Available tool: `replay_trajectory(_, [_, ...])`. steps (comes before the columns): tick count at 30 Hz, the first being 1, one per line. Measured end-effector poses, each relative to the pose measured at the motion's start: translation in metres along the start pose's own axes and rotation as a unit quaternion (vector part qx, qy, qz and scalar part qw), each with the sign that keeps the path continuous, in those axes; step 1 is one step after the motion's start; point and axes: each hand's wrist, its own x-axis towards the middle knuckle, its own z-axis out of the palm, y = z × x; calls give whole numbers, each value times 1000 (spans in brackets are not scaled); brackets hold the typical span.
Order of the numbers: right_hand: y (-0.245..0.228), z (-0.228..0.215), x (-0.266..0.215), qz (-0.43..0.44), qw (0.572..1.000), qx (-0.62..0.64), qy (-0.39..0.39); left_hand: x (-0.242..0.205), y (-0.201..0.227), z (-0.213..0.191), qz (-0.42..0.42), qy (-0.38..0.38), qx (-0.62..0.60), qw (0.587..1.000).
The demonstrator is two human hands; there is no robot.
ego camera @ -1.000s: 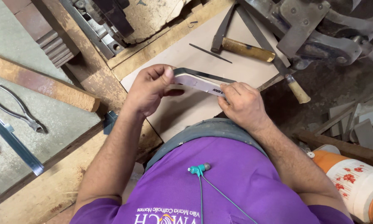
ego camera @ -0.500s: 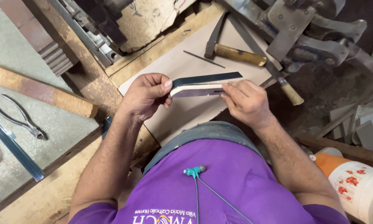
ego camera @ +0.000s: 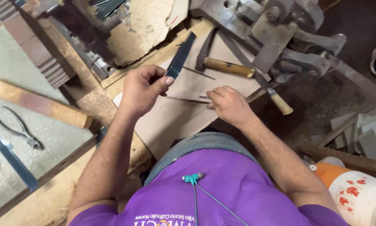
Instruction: The person uses a manual metal shear to cut thin metal strips into smaller pieces. They repeatedly position the strips against a template, operate the lever to cut, and then inspect the cut pieces before continuing the process.
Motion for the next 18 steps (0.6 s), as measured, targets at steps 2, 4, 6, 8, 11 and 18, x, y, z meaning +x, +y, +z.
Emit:
replay_trajectory(2, [5, -19, 3, 0, 1000, -2, 27, 8, 10, 17, 53, 23, 83, 995])
replay_trajectory(4, [9, -45, -8, 8, 995, -18, 95, 19, 16, 32, 148, 48, 164, 974])
replay_trajectory(6, [25, -78, -25, 83, 985, -68, 138, 32, 20, 53, 202, 55, 209, 955])
replay_trajectory(8, [49, -118, -46, 150, 965, -135, 169, 54, 25, 71, 225, 57, 224, 946])
replay_trajectory(11, [88, -171, -87, 252, 930, -206, 168, 96, 26, 92, 308, 66, 294, 903])
replay_trajectory(18, [159, -229, -129, 592, 744, -276, -141, 186, 20, 135, 368, 75, 306, 875])
